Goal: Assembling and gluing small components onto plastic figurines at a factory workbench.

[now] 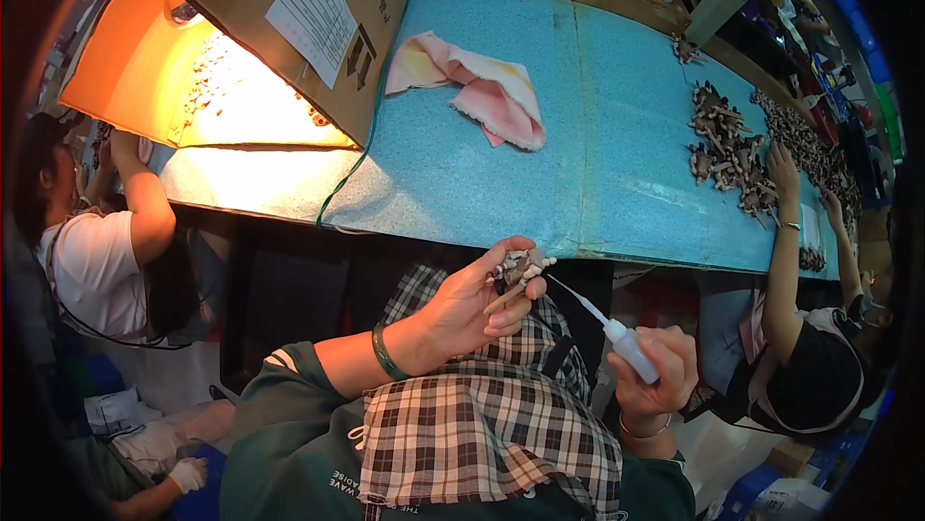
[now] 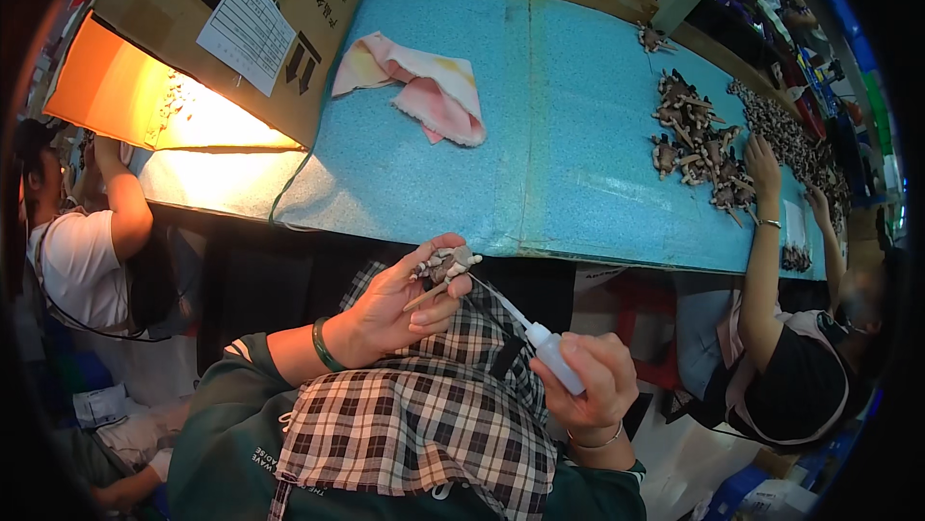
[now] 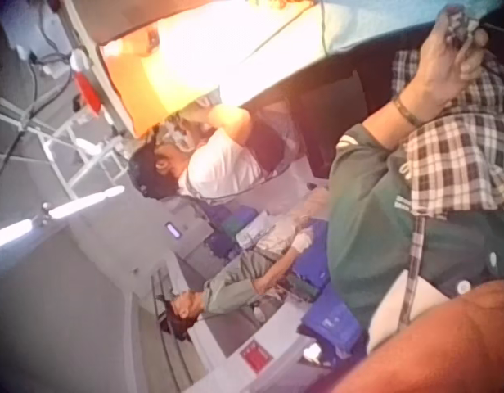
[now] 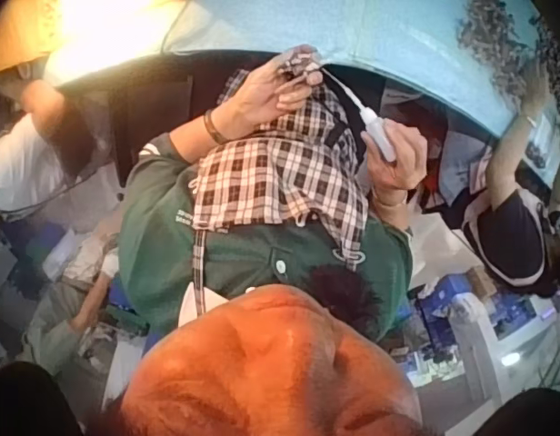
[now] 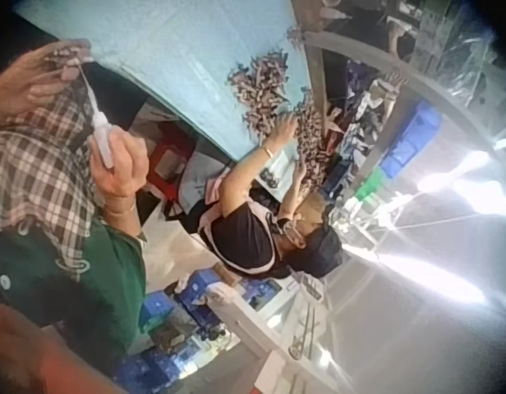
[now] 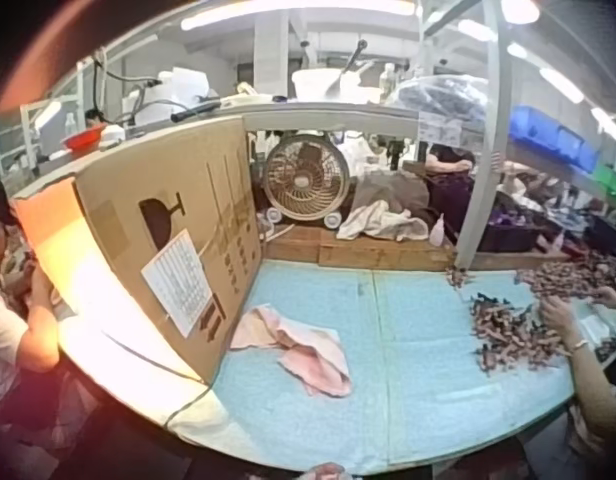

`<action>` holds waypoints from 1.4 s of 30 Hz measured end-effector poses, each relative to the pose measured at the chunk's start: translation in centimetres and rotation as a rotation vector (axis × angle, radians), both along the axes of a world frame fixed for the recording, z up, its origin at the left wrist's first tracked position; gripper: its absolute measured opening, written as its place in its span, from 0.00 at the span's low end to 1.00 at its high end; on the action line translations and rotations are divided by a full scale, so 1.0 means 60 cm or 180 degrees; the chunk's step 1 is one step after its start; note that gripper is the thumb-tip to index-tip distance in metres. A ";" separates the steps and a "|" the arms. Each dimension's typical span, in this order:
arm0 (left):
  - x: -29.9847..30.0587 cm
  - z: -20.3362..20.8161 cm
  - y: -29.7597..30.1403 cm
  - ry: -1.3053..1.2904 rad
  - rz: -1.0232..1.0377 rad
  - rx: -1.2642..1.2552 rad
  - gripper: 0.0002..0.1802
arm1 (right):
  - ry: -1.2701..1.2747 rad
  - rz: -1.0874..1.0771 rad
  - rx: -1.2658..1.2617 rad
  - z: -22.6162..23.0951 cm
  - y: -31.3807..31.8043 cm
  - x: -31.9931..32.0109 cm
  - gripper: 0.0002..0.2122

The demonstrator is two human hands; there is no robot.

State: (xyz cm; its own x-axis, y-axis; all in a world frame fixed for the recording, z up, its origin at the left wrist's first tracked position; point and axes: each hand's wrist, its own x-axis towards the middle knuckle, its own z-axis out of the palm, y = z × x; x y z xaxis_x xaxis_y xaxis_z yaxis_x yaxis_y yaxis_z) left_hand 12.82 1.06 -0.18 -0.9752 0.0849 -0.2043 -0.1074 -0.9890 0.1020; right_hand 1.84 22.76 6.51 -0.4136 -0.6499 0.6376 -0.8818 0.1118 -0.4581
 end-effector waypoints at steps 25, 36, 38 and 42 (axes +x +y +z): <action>0.015 0.004 0.006 0.0064 0.0028 -0.0400 0.20 | 0.0423 0.0159 0.0118 0.002 -0.006 0.013 0.19; 0.015 0.003 0.005 0.0042 0.0004 -0.0461 0.20 | 0.0573 0.0208 0.0400 0.015 -0.004 0.015 0.15; 0.015 0.005 0.006 -0.0012 0.0017 -0.0462 0.20 | 0.0615 0.0219 0.0425 0.015 -0.004 0.015 0.15; 0.015 0.010 0.007 -0.0135 0.0022 -0.0516 0.21 | 0.0734 0.0232 0.0461 0.019 -0.003 0.015 0.14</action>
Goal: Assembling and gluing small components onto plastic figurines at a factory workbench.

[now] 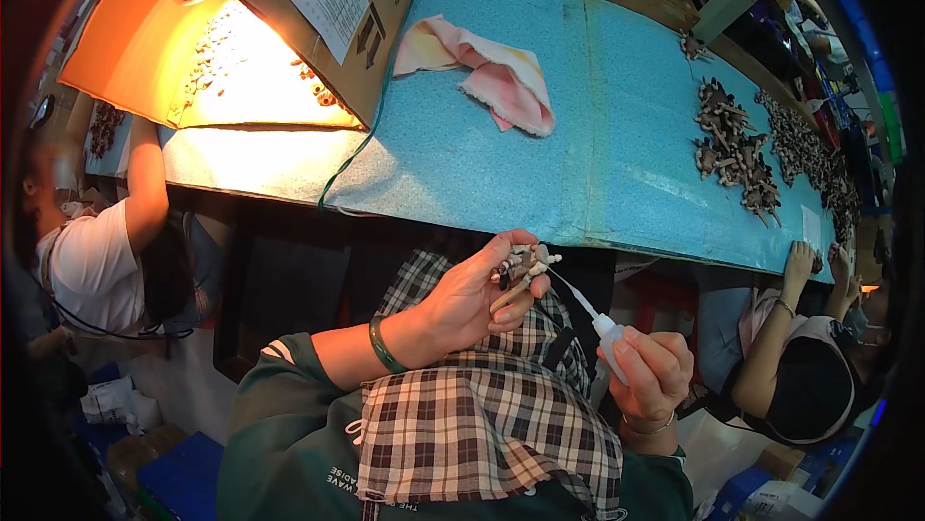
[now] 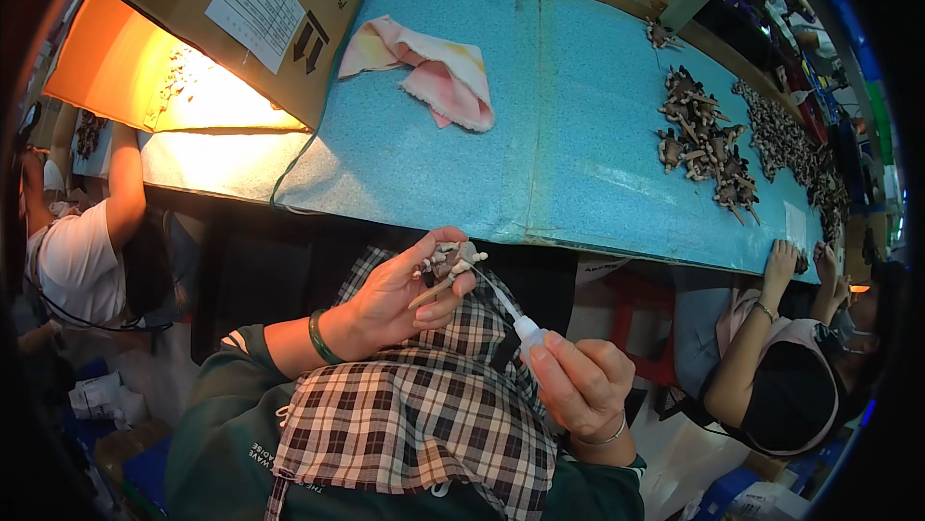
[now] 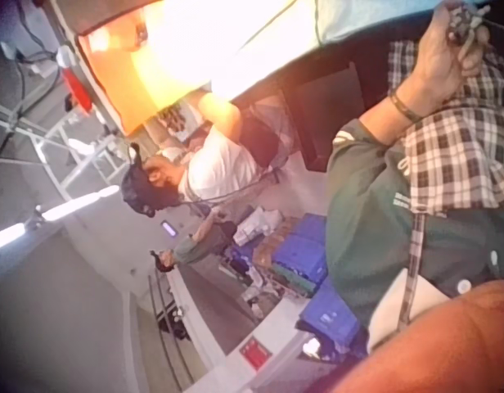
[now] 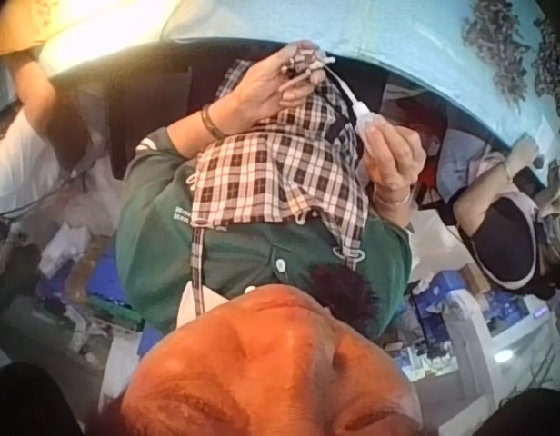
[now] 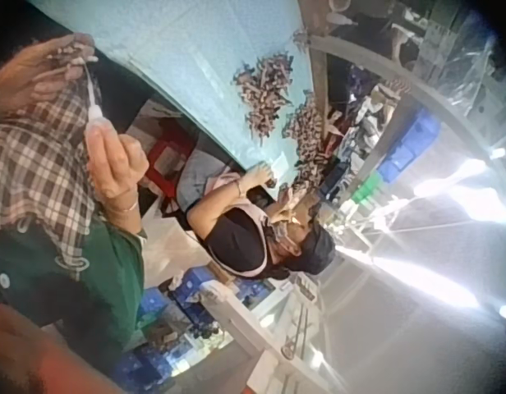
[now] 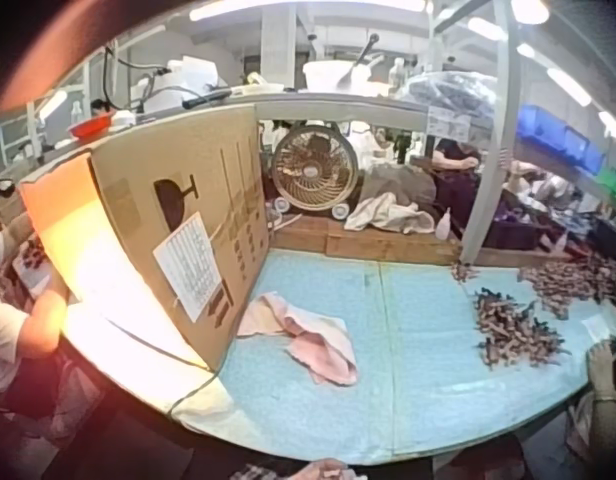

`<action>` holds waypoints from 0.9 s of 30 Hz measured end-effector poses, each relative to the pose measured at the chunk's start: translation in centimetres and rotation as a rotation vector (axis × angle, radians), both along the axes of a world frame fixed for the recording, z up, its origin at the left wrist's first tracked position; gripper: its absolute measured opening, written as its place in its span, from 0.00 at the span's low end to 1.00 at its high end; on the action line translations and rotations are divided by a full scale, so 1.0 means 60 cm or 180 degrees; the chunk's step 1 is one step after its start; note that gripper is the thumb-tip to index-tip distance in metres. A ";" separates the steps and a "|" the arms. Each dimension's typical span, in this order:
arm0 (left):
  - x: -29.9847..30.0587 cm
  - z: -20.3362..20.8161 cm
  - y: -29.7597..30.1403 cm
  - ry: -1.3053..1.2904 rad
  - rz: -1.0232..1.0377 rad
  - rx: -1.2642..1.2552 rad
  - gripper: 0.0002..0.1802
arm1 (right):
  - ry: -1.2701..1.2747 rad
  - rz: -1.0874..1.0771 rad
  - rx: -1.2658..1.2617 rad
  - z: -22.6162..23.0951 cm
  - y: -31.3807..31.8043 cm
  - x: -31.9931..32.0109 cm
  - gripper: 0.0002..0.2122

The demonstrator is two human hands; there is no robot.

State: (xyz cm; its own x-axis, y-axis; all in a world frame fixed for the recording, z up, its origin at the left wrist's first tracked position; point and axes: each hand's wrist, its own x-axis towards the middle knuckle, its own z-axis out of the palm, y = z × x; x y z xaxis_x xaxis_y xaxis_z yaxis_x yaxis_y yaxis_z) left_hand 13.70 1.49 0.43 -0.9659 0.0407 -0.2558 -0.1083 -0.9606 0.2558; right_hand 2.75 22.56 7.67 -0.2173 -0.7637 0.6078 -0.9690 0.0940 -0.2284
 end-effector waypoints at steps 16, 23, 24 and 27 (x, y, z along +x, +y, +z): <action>0.000 -0.003 0.000 0.0059 -0.0041 -0.0118 0.21 | 0.0284 0.0106 0.0077 0.007 0.005 -0.006 0.13; 0.000 0.005 0.000 0.0073 -0.0037 -0.0135 0.21 | 0.0271 0.0132 0.0088 0.009 0.004 -0.006 0.13; 0.001 0.005 0.000 0.0067 -0.0030 -0.0116 0.21 | 0.0274 0.0131 0.0080 0.008 0.005 -0.006 0.13; 0.002 0.006 -0.001 0.0057 -0.0026 -0.0114 0.21 | 0.0279 0.0135 0.0090 0.012 0.003 -0.006 0.14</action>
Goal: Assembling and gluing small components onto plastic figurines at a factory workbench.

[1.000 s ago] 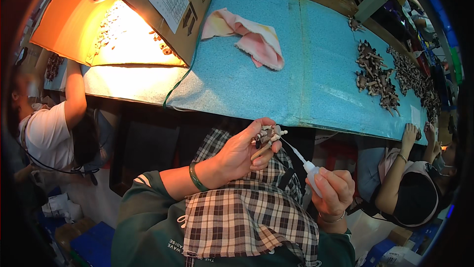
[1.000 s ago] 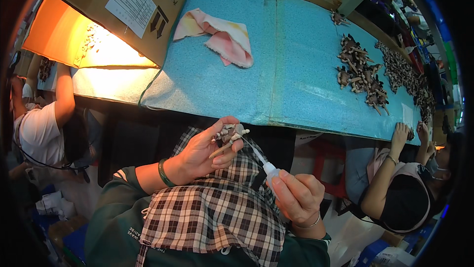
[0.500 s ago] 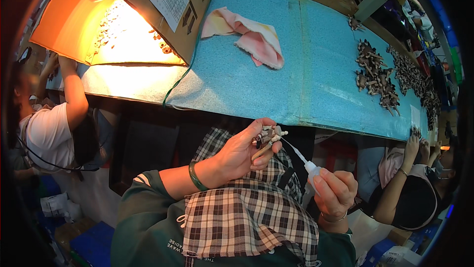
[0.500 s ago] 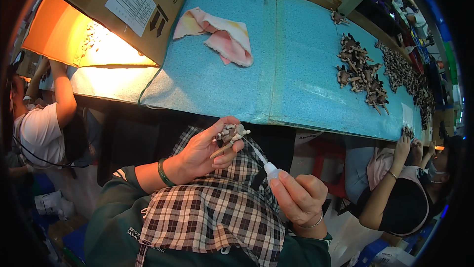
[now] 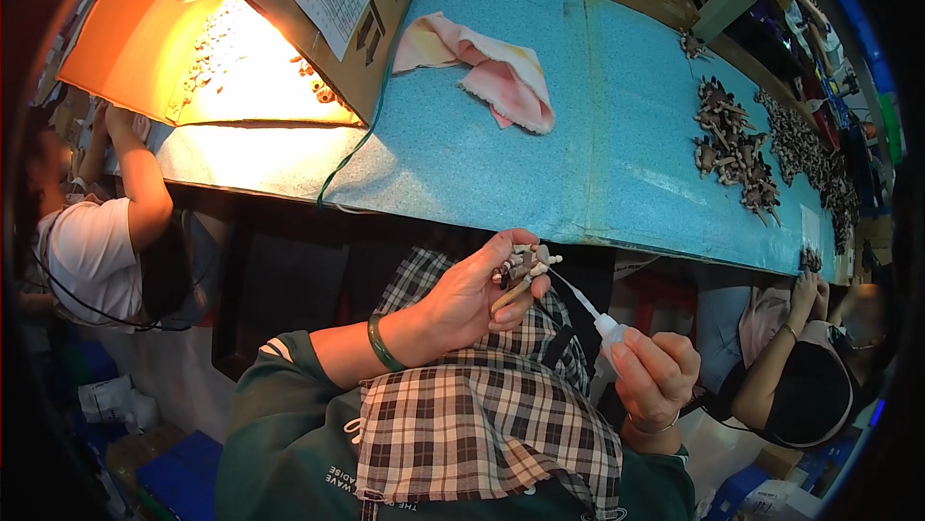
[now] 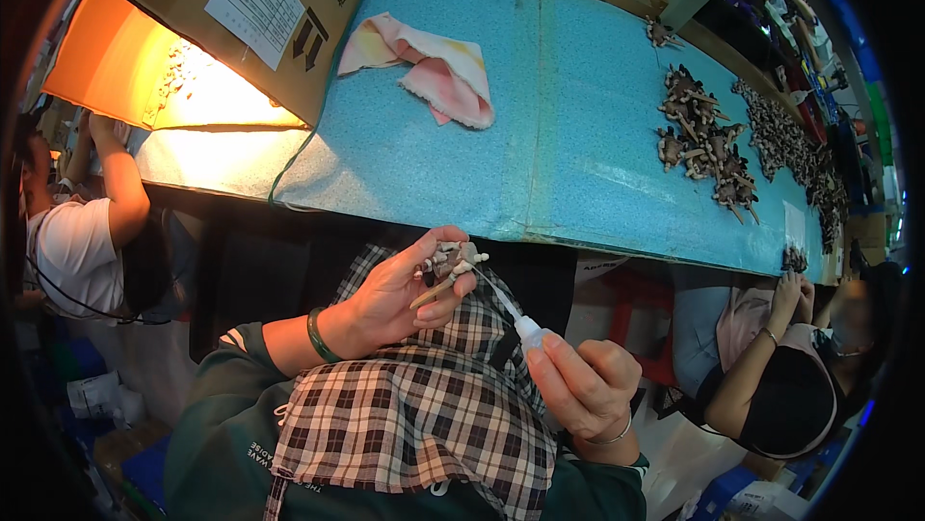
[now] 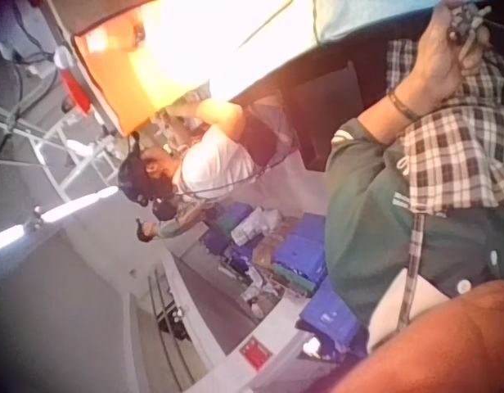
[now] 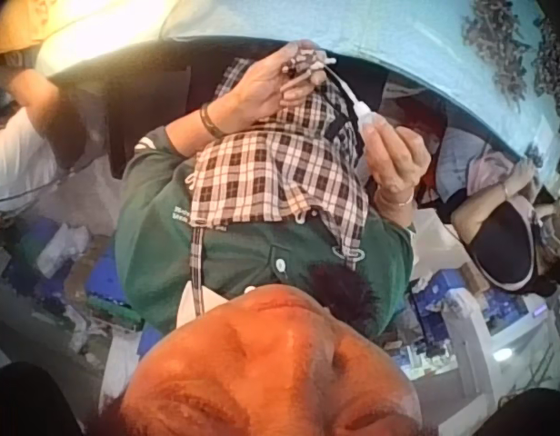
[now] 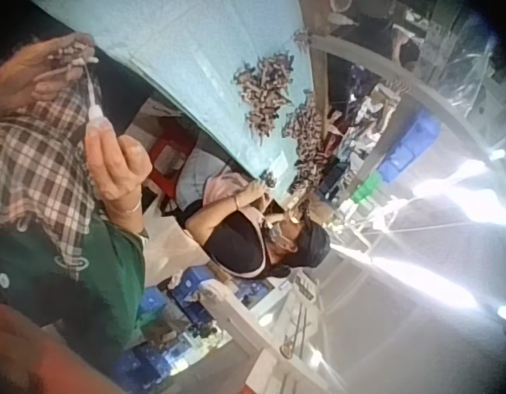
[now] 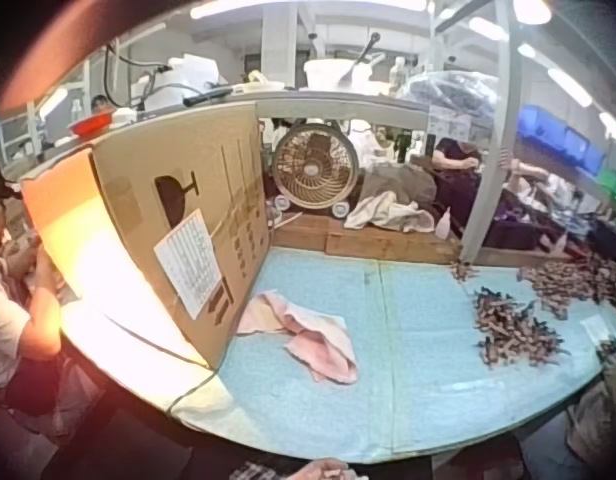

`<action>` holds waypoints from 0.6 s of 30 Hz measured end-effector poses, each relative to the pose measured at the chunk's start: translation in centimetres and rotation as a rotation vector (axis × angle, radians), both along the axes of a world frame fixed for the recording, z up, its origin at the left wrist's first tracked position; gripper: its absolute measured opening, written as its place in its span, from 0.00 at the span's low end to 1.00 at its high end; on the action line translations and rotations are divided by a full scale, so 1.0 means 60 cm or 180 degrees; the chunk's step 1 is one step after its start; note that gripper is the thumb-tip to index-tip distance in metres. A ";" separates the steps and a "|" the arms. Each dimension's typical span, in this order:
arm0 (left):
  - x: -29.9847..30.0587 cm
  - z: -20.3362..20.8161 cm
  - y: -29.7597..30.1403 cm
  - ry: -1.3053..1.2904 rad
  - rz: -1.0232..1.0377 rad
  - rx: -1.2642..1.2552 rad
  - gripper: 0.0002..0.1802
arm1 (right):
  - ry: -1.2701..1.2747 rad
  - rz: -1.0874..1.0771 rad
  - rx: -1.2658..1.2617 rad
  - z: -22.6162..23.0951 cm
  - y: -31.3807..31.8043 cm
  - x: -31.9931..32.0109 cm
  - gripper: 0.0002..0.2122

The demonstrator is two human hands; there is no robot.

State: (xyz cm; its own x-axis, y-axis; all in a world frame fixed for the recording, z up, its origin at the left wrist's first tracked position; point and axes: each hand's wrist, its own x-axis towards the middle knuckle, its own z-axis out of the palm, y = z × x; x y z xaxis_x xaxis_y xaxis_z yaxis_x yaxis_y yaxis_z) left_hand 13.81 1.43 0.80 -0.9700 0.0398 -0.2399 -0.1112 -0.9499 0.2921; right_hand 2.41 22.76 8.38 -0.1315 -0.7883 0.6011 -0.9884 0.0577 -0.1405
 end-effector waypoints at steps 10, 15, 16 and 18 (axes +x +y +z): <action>-0.001 -0.001 -0.004 0.0054 -0.0007 -0.0006 0.20 | -0.0211 0.0007 -0.0241 -0.001 -0.001 -0.014 0.12; -0.004 0.006 -0.003 0.0026 0.0018 -0.0039 0.20 | -0.2299 -0.0646 -0.1482 -0.077 -0.011 -0.080 0.11; -0.003 0.008 -0.004 0.0051 0.0012 -0.0048 0.20 | -0.3311 -0.0521 -0.1722 -0.086 -0.019 -0.092 0.12; -0.002 0.011 -0.005 -0.0025 -0.0009 -0.0309 0.22 | -0.4644 -0.0361 -0.1996 -0.081 -0.049 -0.123 0.16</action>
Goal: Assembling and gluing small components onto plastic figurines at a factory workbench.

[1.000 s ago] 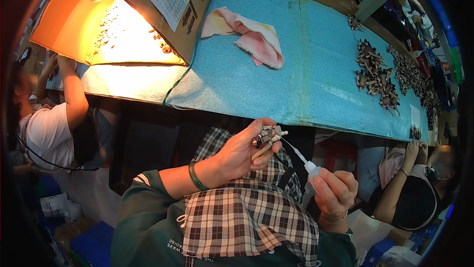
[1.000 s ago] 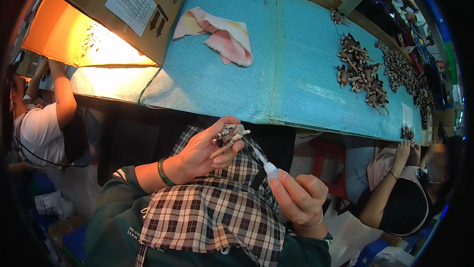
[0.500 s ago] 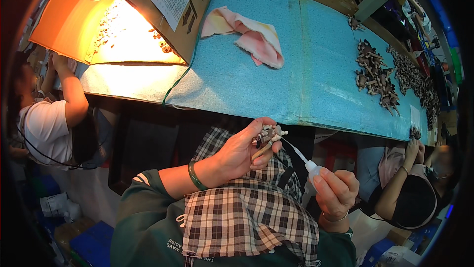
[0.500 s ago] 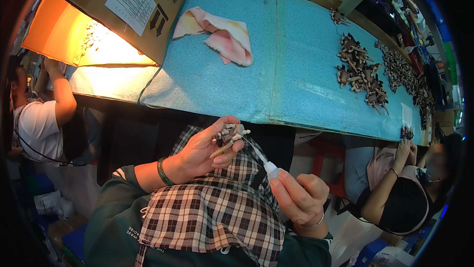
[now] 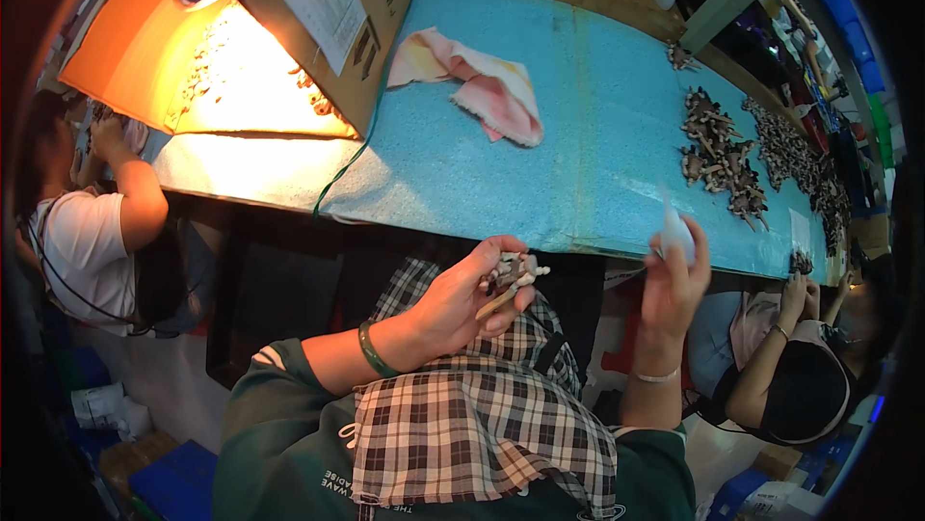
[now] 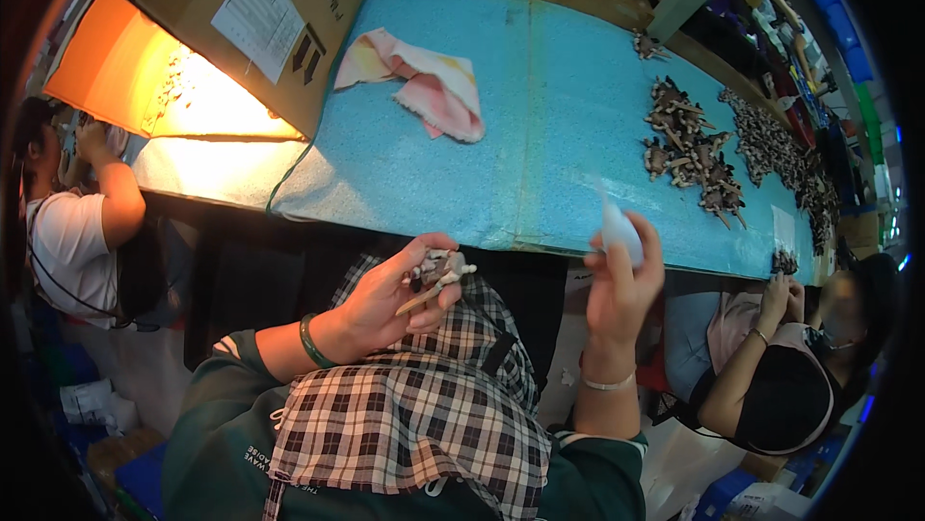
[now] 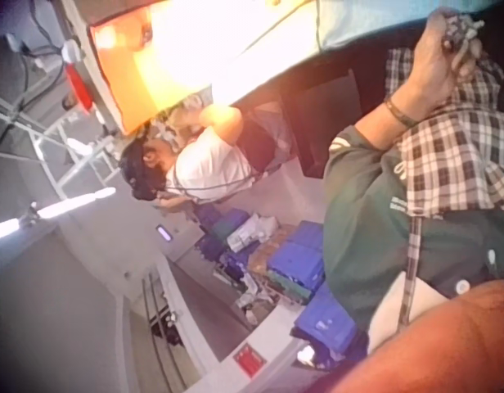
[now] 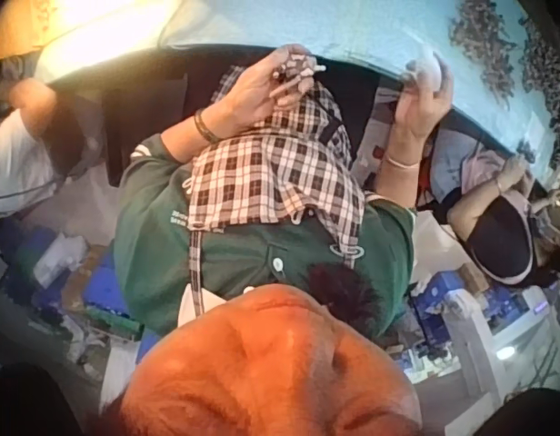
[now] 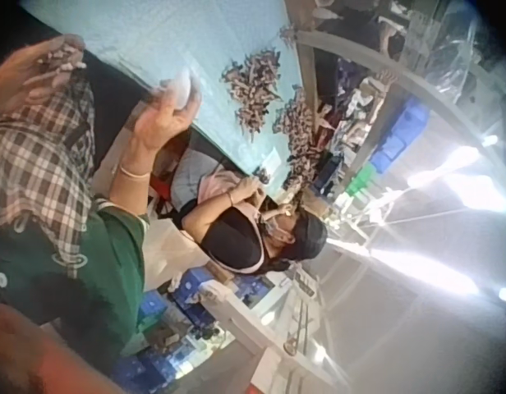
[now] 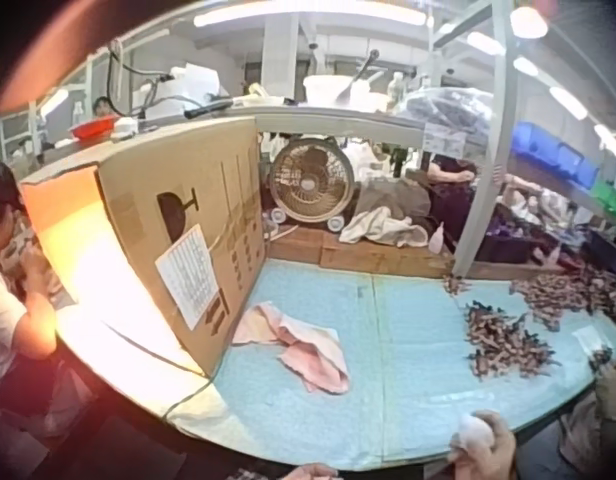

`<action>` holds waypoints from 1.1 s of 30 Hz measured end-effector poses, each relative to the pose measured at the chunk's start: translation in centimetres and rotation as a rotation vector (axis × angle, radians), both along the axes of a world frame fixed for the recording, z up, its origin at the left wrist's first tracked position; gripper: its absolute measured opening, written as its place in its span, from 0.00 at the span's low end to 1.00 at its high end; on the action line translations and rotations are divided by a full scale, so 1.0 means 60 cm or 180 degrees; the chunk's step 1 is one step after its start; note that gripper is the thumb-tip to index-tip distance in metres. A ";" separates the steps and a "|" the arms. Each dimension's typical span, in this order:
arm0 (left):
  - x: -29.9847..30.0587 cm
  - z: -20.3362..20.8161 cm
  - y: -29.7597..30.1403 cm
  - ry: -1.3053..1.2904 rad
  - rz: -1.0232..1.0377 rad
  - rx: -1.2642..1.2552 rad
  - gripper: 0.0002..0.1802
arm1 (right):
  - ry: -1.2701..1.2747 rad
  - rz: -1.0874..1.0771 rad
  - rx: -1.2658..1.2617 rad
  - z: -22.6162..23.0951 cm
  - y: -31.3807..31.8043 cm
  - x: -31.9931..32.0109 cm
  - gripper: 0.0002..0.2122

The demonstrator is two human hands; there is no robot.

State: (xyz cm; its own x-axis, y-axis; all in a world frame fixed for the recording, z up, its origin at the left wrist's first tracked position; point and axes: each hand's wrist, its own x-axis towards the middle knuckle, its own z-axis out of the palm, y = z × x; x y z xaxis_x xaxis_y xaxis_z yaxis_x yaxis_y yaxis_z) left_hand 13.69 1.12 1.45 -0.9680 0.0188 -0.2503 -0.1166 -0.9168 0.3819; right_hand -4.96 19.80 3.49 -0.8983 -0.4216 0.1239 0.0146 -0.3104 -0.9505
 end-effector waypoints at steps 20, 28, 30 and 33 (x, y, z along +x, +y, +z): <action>0.016 -0.001 0.003 -0.0292 -0.0072 -0.2268 0.18 | 0.2135 0.0069 0.1736 -0.032 -0.020 0.011 0.13; 0.028 -0.022 0.023 -0.0471 -0.0632 -0.1999 0.17 | -0.0167 0.2245 0.0872 -0.080 -0.015 0.117 0.09; 0.033 -0.030 0.021 -0.0790 -0.0873 -0.1481 0.16 | -0.0605 0.2467 0.0743 -0.093 -0.012 0.127 0.09; 0.046 -0.054 0.035 -0.0870 -0.0873 -0.1373 0.16 | -0.0505 0.2573 0.0970 -0.110 -0.005 0.136 0.09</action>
State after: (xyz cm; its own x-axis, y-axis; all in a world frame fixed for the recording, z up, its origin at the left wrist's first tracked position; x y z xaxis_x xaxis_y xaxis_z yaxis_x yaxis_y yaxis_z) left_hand 16.46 3.19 -1.81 -0.8412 0.1007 -0.5312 -0.4749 -0.6073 0.6369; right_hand 3.19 19.48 -3.09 -0.3074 -0.9306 -0.1987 0.2592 0.1191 -0.9585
